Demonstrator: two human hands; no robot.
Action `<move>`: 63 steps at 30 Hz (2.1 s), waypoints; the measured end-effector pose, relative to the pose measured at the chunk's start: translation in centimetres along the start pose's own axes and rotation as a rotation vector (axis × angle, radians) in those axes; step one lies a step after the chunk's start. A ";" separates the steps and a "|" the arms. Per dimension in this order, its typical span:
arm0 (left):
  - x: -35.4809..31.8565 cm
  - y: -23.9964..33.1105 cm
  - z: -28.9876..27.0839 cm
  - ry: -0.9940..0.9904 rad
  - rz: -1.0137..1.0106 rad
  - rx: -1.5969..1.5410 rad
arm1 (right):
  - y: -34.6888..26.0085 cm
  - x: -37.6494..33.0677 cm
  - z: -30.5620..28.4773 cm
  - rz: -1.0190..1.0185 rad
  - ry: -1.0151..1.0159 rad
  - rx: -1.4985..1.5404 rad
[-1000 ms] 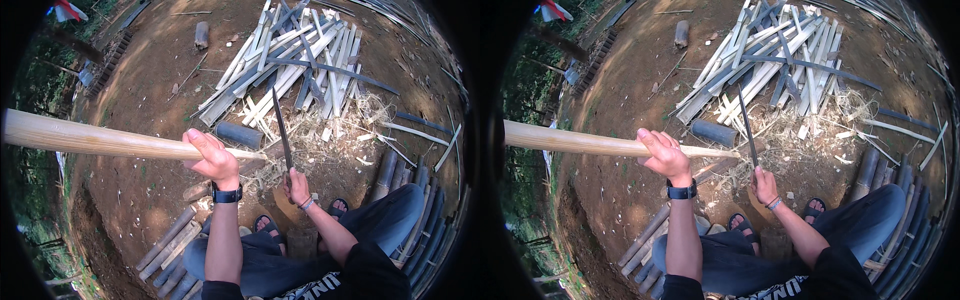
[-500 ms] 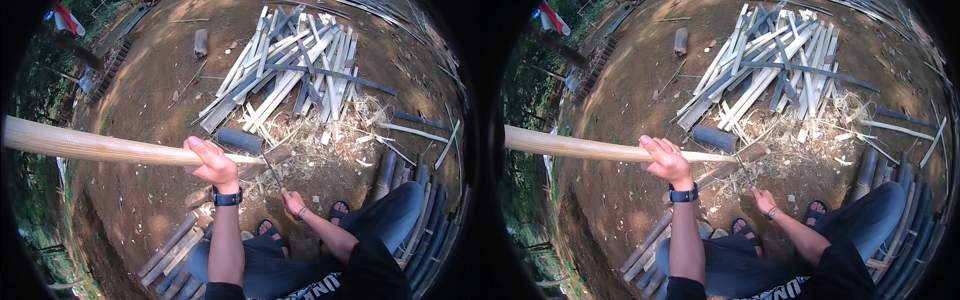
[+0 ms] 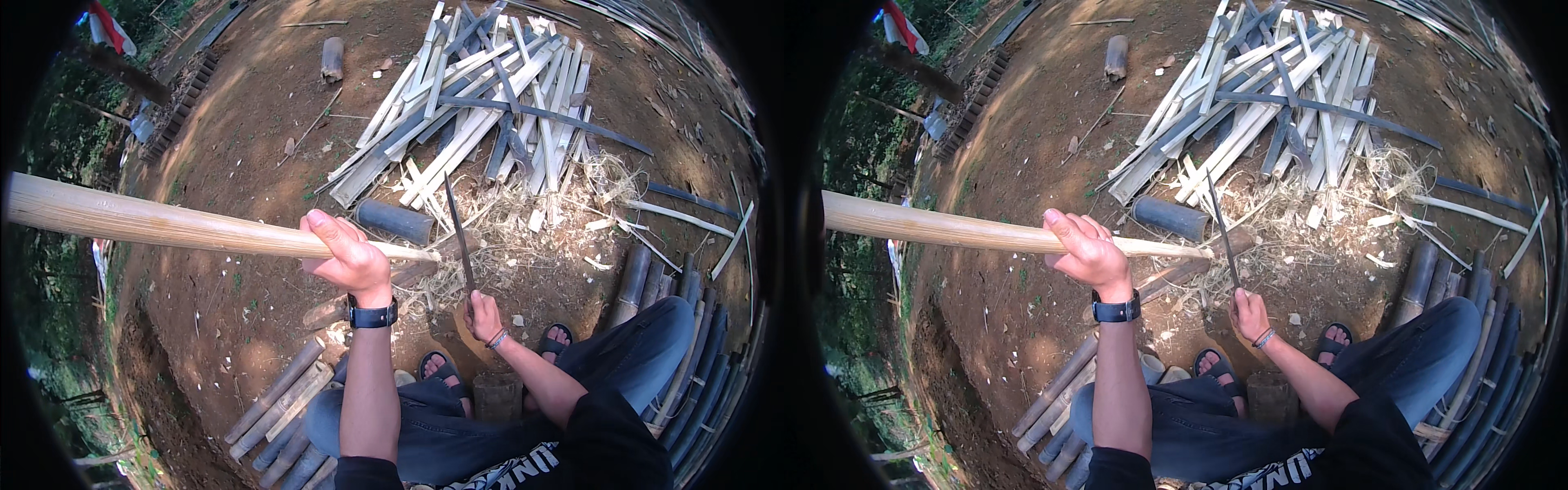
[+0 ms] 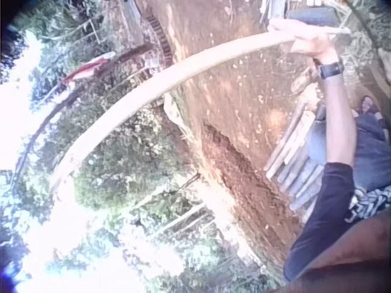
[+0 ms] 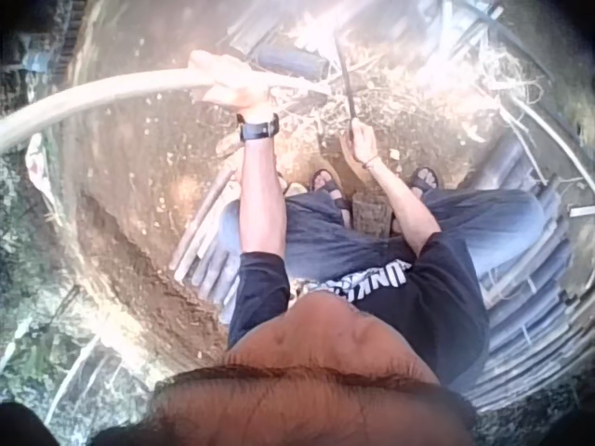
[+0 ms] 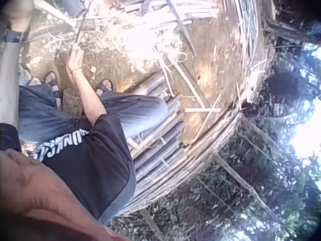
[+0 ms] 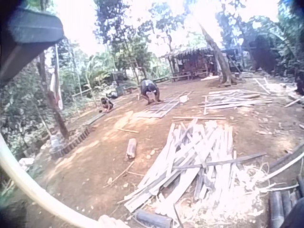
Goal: The person uses a long blade to shave and shape a length of bamboo, holding it by one end while sitting in an outdoor workshop.
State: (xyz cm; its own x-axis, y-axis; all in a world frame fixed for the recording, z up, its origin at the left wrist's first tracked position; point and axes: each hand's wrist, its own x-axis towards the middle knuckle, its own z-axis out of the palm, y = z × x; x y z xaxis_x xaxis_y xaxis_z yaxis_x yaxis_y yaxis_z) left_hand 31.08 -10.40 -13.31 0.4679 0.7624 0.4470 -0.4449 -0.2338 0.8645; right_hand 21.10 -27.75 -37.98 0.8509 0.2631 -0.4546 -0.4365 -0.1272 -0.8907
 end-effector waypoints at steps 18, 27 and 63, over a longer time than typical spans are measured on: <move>-0.3 -0.1 -1.4 -0.100 -0.074 -0.130 | -6.7 -0.2 -2.6 0.073 -0.040 0.501; -0.8 -0.5 -1.8 -0.063 -0.133 -0.210 | -3.6 -0.9 -0.7 0.227 0.002 0.304; -0.7 0.5 -1.5 -0.097 -0.055 -0.165 | -1.0 -1.7 3.0 0.334 0.055 0.165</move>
State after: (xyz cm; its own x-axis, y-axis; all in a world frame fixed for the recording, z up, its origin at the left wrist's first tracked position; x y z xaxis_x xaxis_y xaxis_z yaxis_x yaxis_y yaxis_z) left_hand 29.42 -10.15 -13.48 0.5628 0.7075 0.4274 -0.5319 -0.0857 0.8424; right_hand 19.21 -25.19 -36.32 0.6660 0.1812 -0.7236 -0.7301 -0.0404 -0.6822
